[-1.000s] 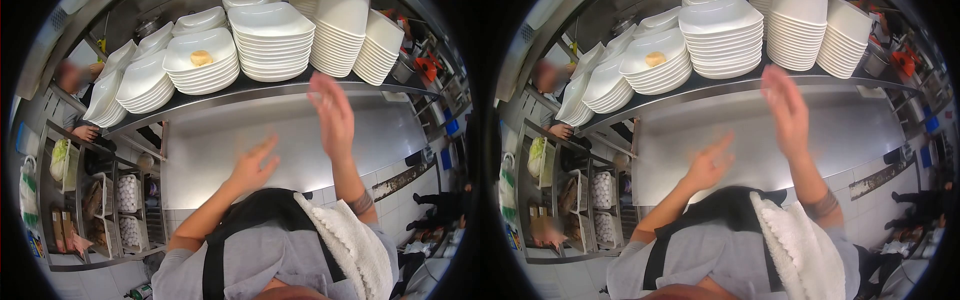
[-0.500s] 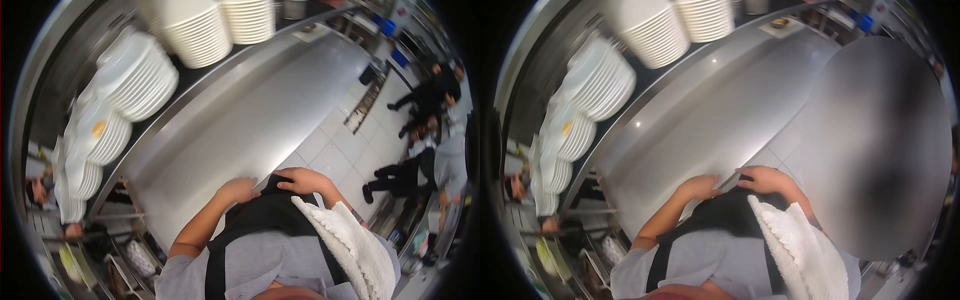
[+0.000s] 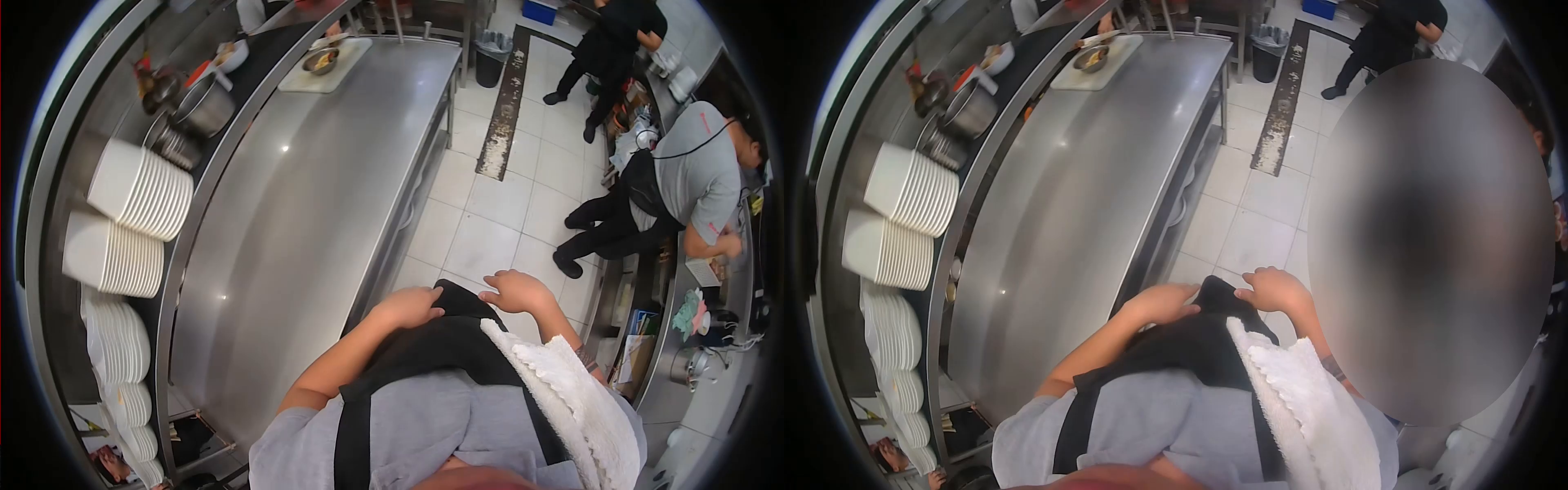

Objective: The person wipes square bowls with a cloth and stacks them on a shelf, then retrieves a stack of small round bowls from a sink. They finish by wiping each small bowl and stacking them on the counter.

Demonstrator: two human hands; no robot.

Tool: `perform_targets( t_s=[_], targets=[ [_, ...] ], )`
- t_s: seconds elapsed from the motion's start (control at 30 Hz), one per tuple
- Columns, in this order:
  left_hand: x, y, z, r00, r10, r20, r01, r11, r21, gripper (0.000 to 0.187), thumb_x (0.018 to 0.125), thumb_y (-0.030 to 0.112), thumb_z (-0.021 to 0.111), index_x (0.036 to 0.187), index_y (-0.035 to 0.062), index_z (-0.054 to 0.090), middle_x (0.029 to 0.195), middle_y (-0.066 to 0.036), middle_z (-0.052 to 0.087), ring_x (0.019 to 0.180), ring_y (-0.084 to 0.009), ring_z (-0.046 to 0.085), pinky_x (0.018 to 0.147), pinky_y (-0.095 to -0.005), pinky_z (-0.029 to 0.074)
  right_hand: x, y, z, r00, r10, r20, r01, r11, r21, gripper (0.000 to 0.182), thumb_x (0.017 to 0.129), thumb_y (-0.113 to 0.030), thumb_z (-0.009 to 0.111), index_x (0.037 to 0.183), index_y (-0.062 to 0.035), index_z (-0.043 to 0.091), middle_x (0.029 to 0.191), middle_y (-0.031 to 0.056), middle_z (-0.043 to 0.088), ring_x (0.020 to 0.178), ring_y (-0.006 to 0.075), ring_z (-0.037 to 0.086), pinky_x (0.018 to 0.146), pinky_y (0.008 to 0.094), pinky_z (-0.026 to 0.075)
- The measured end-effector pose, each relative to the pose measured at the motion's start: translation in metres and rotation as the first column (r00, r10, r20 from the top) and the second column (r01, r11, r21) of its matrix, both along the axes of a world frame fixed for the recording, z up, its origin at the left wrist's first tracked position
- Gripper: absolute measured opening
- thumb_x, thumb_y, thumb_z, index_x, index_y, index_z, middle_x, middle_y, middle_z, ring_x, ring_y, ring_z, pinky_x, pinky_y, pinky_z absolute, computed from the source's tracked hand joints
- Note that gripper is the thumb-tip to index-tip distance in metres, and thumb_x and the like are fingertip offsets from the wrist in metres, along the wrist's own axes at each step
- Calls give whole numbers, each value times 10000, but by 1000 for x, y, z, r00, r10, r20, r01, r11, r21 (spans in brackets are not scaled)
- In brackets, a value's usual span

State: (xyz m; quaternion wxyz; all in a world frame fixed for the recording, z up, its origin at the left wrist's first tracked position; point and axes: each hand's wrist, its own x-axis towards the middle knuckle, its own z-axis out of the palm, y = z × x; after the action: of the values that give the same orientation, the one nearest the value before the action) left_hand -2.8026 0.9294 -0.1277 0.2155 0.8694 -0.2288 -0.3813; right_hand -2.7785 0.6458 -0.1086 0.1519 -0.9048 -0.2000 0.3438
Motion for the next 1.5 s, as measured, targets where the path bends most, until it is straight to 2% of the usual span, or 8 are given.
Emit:
perform_targets(
  t_s=[0.47,0.57,0.73,0.83,1.1,1.37,1.4,1.5],
  targets=[
    [250,-97,-53,983,-122,-140,119,992,-34,650,1059,474,501,1478,-23,489,1348,-274,631,1265,-424,592,1062,-480,472,239,-145,-51,984,-171,-46,175,975,136,576,1036,-501,546,1305,-9,679,1278,217,695,1184,399,647,1021,446,510],
    [337,-116,-59,979,-161,-124,155,986,-55,660,1050,466,526,1479,-33,479,1381,-279,609,1284,-429,576,1073,-477,467,293,-220,-122,782,-608,-140,623,764,168,543,1044,-481,540,1254,-1,684,1212,215,716,1084,415,673,955,472,532],
    [487,-145,-48,956,-292,-29,290,955,-58,688,1001,470,606,1465,-25,491,1328,-266,633,1249,-434,589,1059,-476,478,187,-359,-321,948,-191,-254,94,932,-349,449,1071,-375,427,1383,-122,626,1101,224,712,1037,423,675,903,533,534],
    [568,-177,-35,900,-430,-70,433,900,45,701,989,482,620,1469,-13,494,1331,-250,635,1255,-423,589,1060,-478,480,65,-364,-370,652,-617,-441,590,778,-217,360,1001,-333,545,1133,-83,766,1046,184,748,946,379,720,845,482,574],
    [747,-310,-76,769,-639,-20,637,769,-48,583,977,438,655,1352,-1,570,1177,-257,682,1119,-438,655,949,-518,529,259,-292,-353,335,-820,-463,862,466,-201,397,983,-371,579,1167,-68,758,1100,168,752,989,352,724,876,460,569],
    [969,-412,-16,838,-545,3,545,838,-21,601,997,412,630,1426,1,536,1247,-249,671,1182,-433,629,983,-507,515,626,-511,-351,966,-248,-65,247,827,505,405,996,-366,586,1145,-32,761,1112,114,773,957,252,742,848,404,581],
    [1002,-410,-23,875,-479,64,483,874,-52,591,1000,403,624,1423,-1,541,1260,-255,666,1193,-432,623,994,-502,511,705,-514,-280,354,-750,-558,918,391,57,389,1002,-354,580,1067,-28,781,1044,115,787,895,222,734,795,384,578],
    [1088,-411,-10,932,-299,202,322,942,-92,564,1003,388,613,1393,-16,567,1290,-267,656,1214,-433,610,1031,-489,494,863,-610,-250,303,-895,-328,948,319,7,301,952,-283,680,913,1,773,865,80,736,789,185,653,725,325,529]
  ],
)
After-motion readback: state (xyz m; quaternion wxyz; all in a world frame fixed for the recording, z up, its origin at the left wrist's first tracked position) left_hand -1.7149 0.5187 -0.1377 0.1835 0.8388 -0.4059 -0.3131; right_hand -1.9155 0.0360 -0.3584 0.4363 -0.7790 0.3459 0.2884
